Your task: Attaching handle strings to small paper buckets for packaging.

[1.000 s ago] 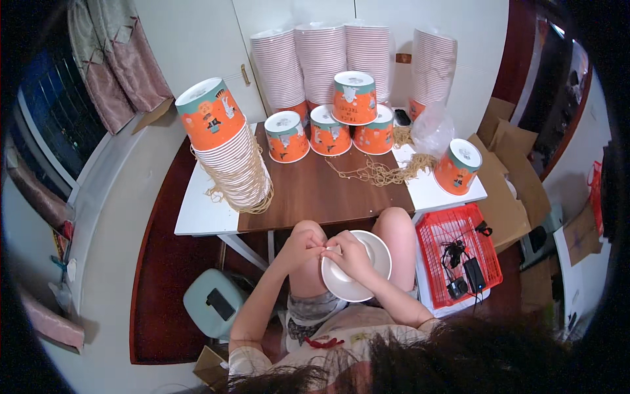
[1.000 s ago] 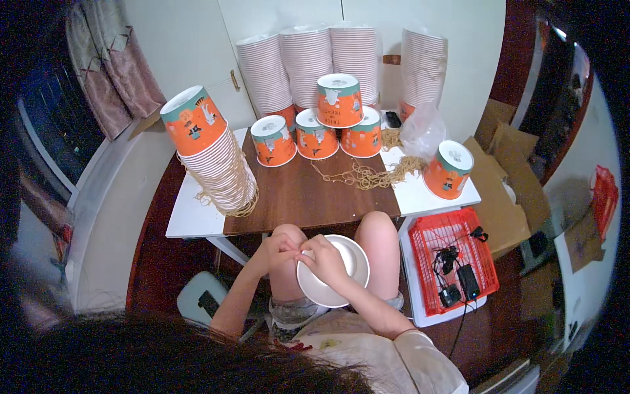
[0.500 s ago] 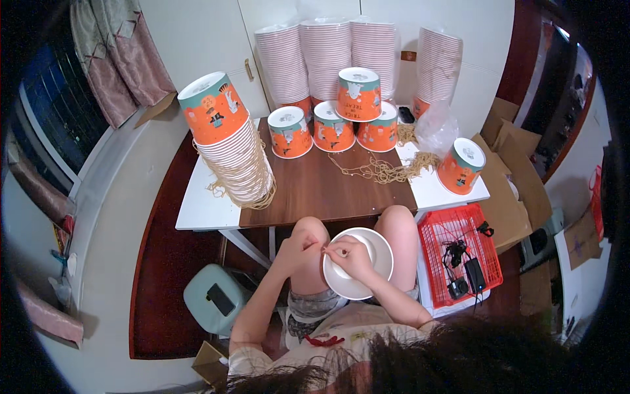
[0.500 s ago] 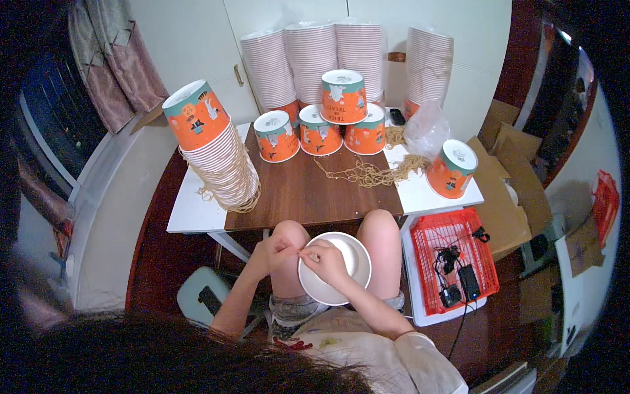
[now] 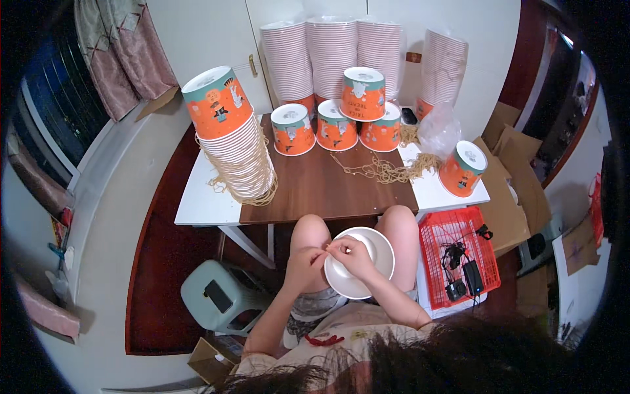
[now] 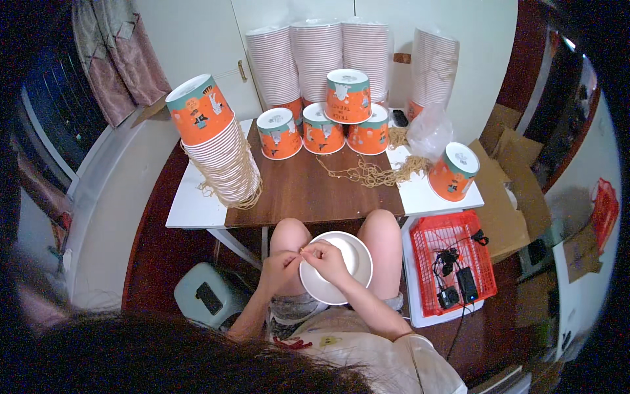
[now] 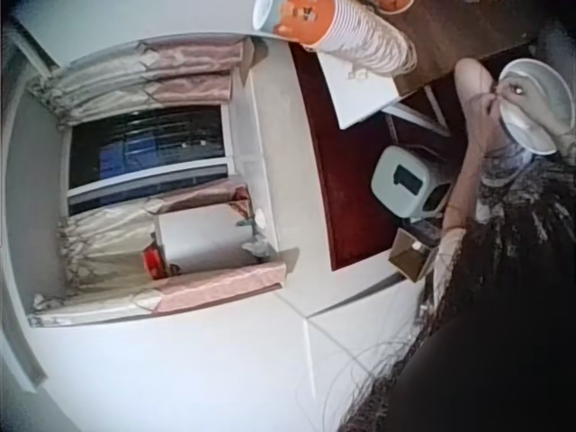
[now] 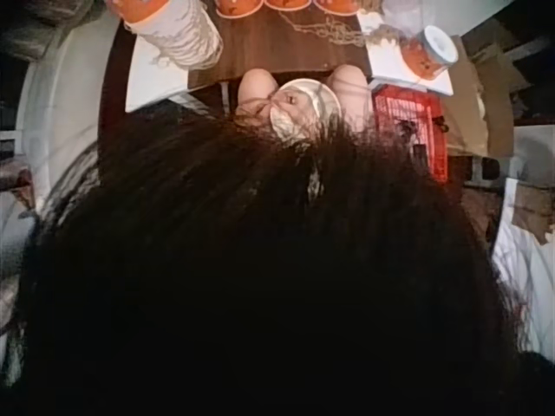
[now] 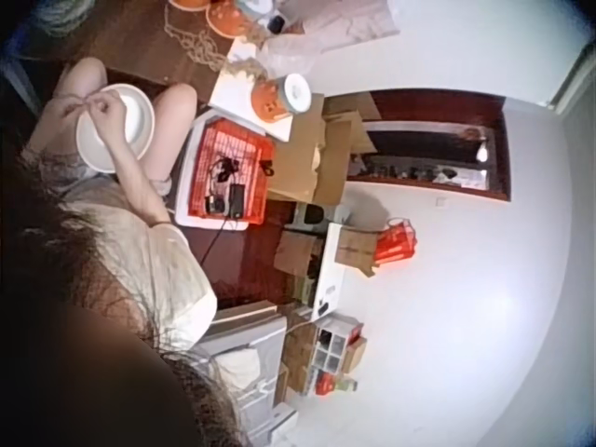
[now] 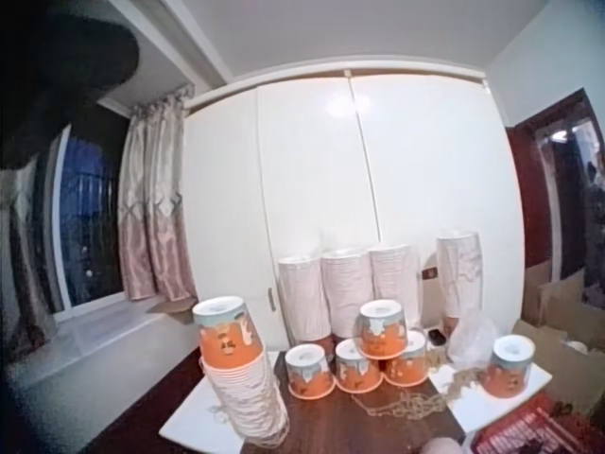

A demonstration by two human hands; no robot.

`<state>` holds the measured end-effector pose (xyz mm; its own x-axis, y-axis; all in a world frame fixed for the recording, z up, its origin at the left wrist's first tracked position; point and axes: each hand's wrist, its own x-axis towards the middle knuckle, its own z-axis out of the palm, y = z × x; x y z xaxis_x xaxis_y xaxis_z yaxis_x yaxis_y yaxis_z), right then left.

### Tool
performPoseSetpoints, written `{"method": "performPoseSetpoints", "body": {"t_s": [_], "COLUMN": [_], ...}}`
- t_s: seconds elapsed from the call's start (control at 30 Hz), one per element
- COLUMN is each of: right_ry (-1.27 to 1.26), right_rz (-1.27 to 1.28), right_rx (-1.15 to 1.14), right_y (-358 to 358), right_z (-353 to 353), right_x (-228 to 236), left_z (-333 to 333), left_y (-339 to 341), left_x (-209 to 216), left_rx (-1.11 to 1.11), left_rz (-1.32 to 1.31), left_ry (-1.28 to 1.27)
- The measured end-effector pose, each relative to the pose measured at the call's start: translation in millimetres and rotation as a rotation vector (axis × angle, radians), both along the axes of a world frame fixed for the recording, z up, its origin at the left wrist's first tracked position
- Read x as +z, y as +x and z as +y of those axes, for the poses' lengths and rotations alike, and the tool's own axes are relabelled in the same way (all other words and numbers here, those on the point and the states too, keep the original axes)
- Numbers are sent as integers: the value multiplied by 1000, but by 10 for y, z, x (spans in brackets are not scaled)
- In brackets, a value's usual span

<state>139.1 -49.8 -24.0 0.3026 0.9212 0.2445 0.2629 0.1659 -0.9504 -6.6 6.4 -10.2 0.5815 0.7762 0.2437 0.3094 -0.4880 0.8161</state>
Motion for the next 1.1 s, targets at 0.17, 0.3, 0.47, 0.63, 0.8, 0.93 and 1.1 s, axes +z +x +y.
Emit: {"method": "performPoseSetpoints", "body": {"t_s": [0.17,0.3,0.47,0.63,0.8,0.93,1.1], "right_ry": [-96,-145,-125,-132,-129,-73,6], "right_rz": [295,374,350,271,284,132,32], "right_rx": [55,93,88,50,39,-12,-33], "right_y": [-19,-17,-8,-7,15,38,29], "right_z": [-16,-26,-24,-38,-33,-28,-16], "right_x": [-31,-10,-19,-13,-37,-43,-69], "left_z": [-49,-62,-21,54,25,9,-27], "left_y": [-1,39,62,103,159,142,135], "left_x": [20,-28,-157,-299,-188,-213,-156], "left_rx": [118,102,46,41,55,78,111], "left_rz": [12,-134,-312,-309,-295,-267,-252], "left_ry": [5,-13,-112,-263,-126,-18,90]}}
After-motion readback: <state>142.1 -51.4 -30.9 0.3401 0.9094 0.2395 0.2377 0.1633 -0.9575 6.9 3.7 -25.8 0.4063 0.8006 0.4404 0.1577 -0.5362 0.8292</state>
